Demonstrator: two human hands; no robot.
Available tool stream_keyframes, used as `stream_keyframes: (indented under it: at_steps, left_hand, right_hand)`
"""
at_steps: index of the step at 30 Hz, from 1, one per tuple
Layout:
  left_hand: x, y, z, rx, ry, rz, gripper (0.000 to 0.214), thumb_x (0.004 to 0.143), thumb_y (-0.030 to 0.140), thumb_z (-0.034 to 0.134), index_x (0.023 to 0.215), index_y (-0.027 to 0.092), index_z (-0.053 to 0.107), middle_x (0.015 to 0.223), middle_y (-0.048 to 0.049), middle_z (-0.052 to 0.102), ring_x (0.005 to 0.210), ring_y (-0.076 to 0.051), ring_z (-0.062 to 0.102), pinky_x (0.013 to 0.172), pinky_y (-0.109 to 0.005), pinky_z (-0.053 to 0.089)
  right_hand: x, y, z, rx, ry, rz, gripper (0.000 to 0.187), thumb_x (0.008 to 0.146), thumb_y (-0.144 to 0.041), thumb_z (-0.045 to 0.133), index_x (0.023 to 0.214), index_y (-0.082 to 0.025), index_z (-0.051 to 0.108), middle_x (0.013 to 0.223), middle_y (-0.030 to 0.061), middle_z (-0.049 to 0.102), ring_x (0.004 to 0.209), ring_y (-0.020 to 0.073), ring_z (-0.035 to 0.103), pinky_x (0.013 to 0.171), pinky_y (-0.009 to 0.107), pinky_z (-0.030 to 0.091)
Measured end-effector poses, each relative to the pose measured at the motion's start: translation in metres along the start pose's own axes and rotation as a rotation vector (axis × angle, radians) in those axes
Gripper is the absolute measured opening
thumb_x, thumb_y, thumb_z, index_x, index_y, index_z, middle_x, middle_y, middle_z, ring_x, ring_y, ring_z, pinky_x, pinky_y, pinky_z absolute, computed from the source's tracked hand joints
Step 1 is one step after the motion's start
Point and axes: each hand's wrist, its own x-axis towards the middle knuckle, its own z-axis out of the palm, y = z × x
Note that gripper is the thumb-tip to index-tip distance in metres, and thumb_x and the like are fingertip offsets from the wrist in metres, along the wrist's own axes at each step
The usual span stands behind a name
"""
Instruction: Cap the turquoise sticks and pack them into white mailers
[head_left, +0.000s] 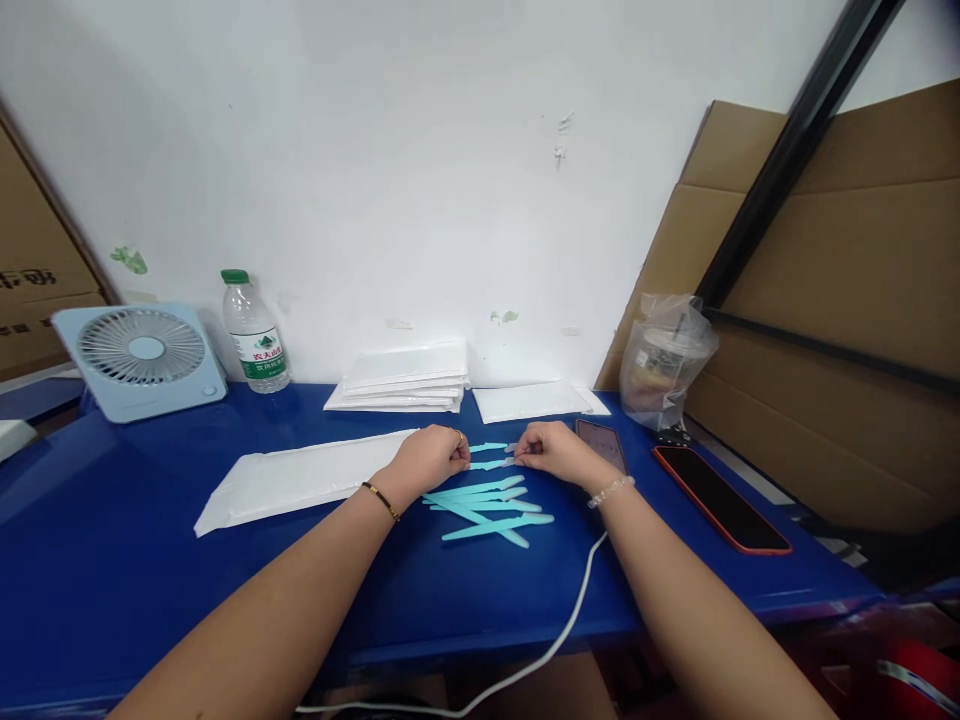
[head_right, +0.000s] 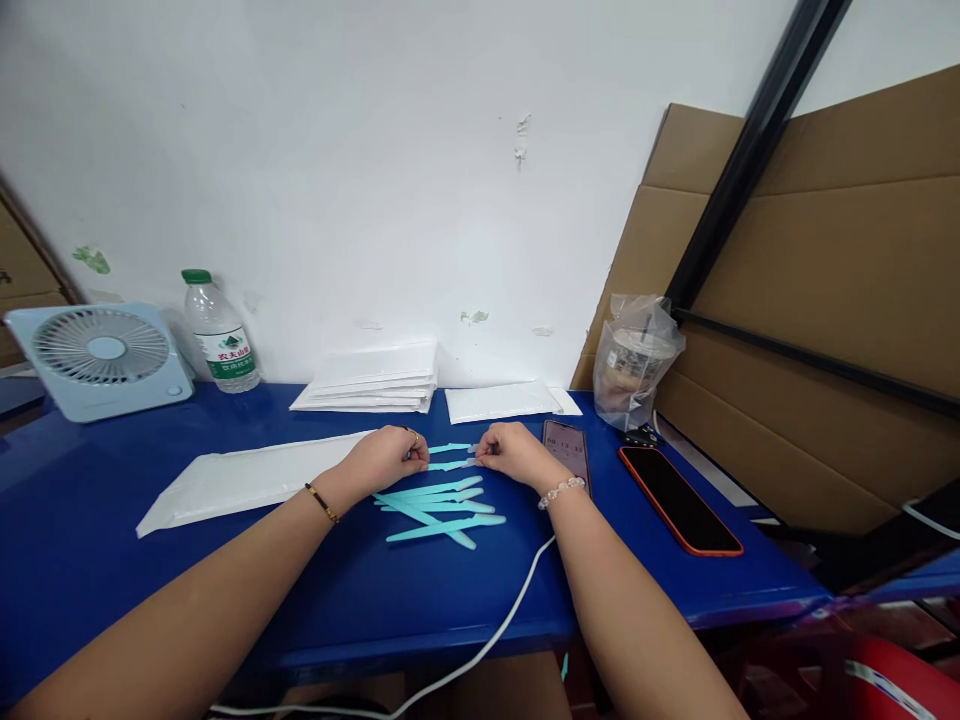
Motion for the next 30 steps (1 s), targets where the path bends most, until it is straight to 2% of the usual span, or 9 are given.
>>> stream_keyframes:
  at_steps: [8, 12, 19, 21, 25, 27, 30]
  left_hand:
    - [0.001, 0.002, 0.001, -0.032, -0.007, 0.007, 0.010, 0.073, 0.027, 0.056, 0.072, 0.024, 0.065, 0.074, 0.0017, 0.067, 0.068, -0.014, 0.057, 0.053, -0.023, 0.033]
    - [0.002, 0.004, 0.003, -0.077, -0.014, 0.022, 0.010, 0.072, 0.025, 0.056, 0.072, 0.023, 0.066, 0.073, 0.0014, 0.068, 0.068, -0.014, 0.058, 0.054, -0.022, 0.035]
    - [0.001, 0.007, 0.004, -0.159, -0.099, 0.011, 0.012, 0.072, 0.026, 0.056, 0.074, 0.022, 0.067, 0.073, 0.0014, 0.068, 0.066, -0.013, 0.060, 0.056, -0.021, 0.039]
    - [0.001, 0.004, 0.003, -0.137, -0.060, 0.016, 0.014, 0.073, 0.032, 0.057, 0.078, 0.022, 0.067, 0.076, 0.0008, 0.068, 0.069, -0.014, 0.060, 0.057, -0.021, 0.039]
    - [0.001, -0.005, 0.004, -0.055, 0.124, -0.026, 0.027, 0.077, 0.040, 0.055, 0.095, 0.023, 0.065, 0.094, -0.0025, 0.066, 0.085, -0.018, 0.059, 0.068, -0.025, 0.042]
    - [0.003, -0.009, 0.005, -0.030, 0.138, -0.046, 0.025, 0.078, 0.037, 0.054, 0.095, 0.023, 0.065, 0.095, -0.0027, 0.066, 0.087, -0.019, 0.059, 0.069, -0.025, 0.042]
    - [0.005, -0.011, 0.008, -0.031, 0.095, -0.075, 0.016, 0.078, 0.029, 0.053, 0.086, 0.022, 0.065, 0.087, -0.0023, 0.066, 0.081, -0.017, 0.059, 0.064, -0.024, 0.041]
  right_hand:
    - [0.002, -0.003, 0.005, 0.018, 0.018, -0.016, 0.007, 0.073, -0.022, 0.065, 0.072, -0.016, 0.068, 0.074, 0.0035, 0.068, 0.065, 0.0146, 0.061, 0.060, 0.023, 0.045]
    - [0.002, -0.009, 0.006, 0.073, -0.025, -0.008, 0.006, 0.072, -0.022, 0.065, 0.071, -0.016, 0.067, 0.073, 0.0035, 0.068, 0.065, 0.0148, 0.061, 0.059, 0.023, 0.045]
    - [0.002, -0.013, 0.007, 0.120, -0.080, -0.014, 0.009, 0.072, -0.023, 0.064, 0.075, -0.017, 0.070, 0.074, 0.0036, 0.068, 0.064, 0.0143, 0.060, 0.059, 0.023, 0.045]
    - [0.002, -0.008, 0.004, 0.103, -0.021, -0.029, 0.012, 0.074, -0.027, 0.064, 0.078, -0.017, 0.070, 0.077, 0.0037, 0.067, 0.065, 0.0141, 0.059, 0.060, 0.024, 0.044]
    - [0.001, 0.007, -0.002, 0.023, 0.143, -0.022, 0.019, 0.073, -0.029, 0.066, 0.089, -0.019, 0.068, 0.089, 0.0052, 0.064, 0.071, 0.0150, 0.057, 0.066, 0.026, 0.044]
    - [0.002, 0.013, -0.002, 0.015, 0.117, -0.010, 0.017, 0.073, -0.027, 0.066, 0.088, -0.019, 0.069, 0.089, 0.0049, 0.064, 0.074, 0.0154, 0.057, 0.068, 0.027, 0.044]
    - [0.004, 0.020, 0.000, 0.049, 0.054, 0.047, 0.013, 0.076, -0.023, 0.059, 0.081, -0.017, 0.069, 0.080, 0.0041, 0.066, 0.070, 0.0148, 0.058, 0.065, 0.025, 0.044]
